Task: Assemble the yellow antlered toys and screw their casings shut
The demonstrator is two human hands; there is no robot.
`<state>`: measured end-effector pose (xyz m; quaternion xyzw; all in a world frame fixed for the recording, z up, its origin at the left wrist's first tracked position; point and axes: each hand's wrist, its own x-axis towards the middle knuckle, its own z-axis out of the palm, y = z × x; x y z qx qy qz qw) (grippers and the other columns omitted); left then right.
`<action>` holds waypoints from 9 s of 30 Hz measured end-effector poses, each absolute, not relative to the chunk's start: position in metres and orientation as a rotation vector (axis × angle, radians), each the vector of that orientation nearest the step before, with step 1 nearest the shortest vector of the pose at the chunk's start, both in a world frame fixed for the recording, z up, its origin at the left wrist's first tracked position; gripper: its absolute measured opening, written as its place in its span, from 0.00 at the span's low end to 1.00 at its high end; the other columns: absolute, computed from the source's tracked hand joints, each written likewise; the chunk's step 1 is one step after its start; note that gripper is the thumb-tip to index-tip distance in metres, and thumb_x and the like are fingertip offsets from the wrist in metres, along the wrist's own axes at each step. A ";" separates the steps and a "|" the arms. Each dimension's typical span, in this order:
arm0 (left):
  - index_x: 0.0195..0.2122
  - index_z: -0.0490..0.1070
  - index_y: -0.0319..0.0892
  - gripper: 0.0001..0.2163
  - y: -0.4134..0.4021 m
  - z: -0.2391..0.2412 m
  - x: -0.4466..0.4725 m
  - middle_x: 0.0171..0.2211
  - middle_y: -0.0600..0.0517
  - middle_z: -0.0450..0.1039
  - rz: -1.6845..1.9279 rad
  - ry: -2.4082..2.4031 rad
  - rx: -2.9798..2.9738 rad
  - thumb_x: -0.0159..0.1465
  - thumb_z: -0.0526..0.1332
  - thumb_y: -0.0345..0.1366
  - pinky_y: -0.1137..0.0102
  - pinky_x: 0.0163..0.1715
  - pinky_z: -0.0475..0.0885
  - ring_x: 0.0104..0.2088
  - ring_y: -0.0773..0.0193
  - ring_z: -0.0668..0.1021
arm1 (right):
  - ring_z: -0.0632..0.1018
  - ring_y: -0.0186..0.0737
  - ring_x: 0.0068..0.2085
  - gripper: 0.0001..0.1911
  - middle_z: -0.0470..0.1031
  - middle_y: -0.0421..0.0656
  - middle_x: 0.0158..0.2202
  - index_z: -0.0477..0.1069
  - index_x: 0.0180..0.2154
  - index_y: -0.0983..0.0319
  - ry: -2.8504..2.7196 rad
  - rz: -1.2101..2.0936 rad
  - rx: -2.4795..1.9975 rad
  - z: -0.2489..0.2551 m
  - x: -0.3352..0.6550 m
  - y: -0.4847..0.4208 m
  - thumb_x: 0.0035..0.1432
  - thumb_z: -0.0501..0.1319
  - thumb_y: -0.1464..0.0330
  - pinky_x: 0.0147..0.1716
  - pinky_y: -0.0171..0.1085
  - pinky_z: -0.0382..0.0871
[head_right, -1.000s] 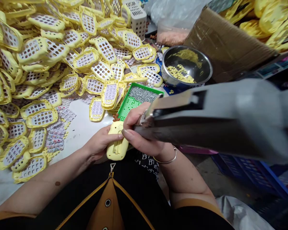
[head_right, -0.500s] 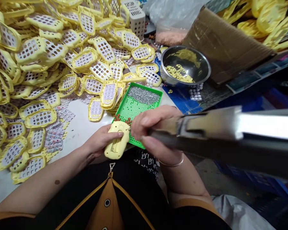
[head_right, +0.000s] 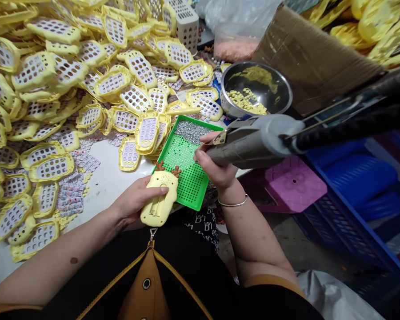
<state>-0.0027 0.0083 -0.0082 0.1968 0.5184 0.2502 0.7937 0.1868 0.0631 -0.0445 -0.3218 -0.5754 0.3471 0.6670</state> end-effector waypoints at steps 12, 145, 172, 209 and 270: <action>0.39 0.72 0.37 0.16 0.007 -0.012 -0.003 0.30 0.49 0.77 0.529 1.122 0.479 0.49 0.69 0.30 0.65 0.31 0.72 0.28 0.62 0.77 | 0.69 0.34 0.19 0.08 0.65 0.34 0.20 0.70 0.38 0.53 -1.179 0.839 -0.551 -0.008 0.177 0.047 0.53 0.64 0.67 0.19 0.38 0.65; 0.47 0.67 0.44 0.17 -0.001 -0.011 -0.003 0.42 0.48 0.76 0.972 1.087 0.272 0.56 0.67 0.34 0.60 0.33 0.79 0.37 0.58 0.80 | 0.69 0.37 0.21 0.12 0.65 0.35 0.21 0.69 0.38 0.48 -1.267 0.865 -0.802 -0.046 0.181 0.056 0.50 0.66 0.58 0.23 0.42 0.67; 0.49 0.66 0.47 0.19 -0.004 -0.010 0.003 0.39 0.54 0.75 1.193 1.016 0.245 0.57 0.66 0.33 0.71 0.31 0.73 0.34 0.65 0.77 | 0.72 0.36 0.23 0.14 0.68 0.36 0.22 0.69 0.43 0.58 -1.280 1.161 -0.321 0.016 0.137 -0.013 0.52 0.60 0.72 0.23 0.40 0.71; 0.42 0.72 0.42 0.20 -0.012 -0.012 0.000 0.39 0.52 0.77 1.168 0.851 0.441 0.48 0.73 0.34 0.67 0.45 0.70 0.40 0.64 0.76 | 0.69 0.31 0.19 0.09 0.67 0.34 0.19 0.73 0.38 0.59 -0.989 1.184 -0.372 0.015 0.131 0.003 0.51 0.63 0.71 0.20 0.34 0.68; 0.27 0.70 0.39 0.17 -0.050 -0.007 -0.025 0.25 0.55 0.72 0.843 0.999 0.432 0.45 0.74 0.43 0.74 0.27 0.67 0.25 0.70 0.73 | 0.68 0.34 0.19 0.08 0.65 0.34 0.20 0.69 0.38 0.57 -1.073 1.014 -0.327 0.036 0.125 -0.035 0.53 0.61 0.68 0.20 0.38 0.66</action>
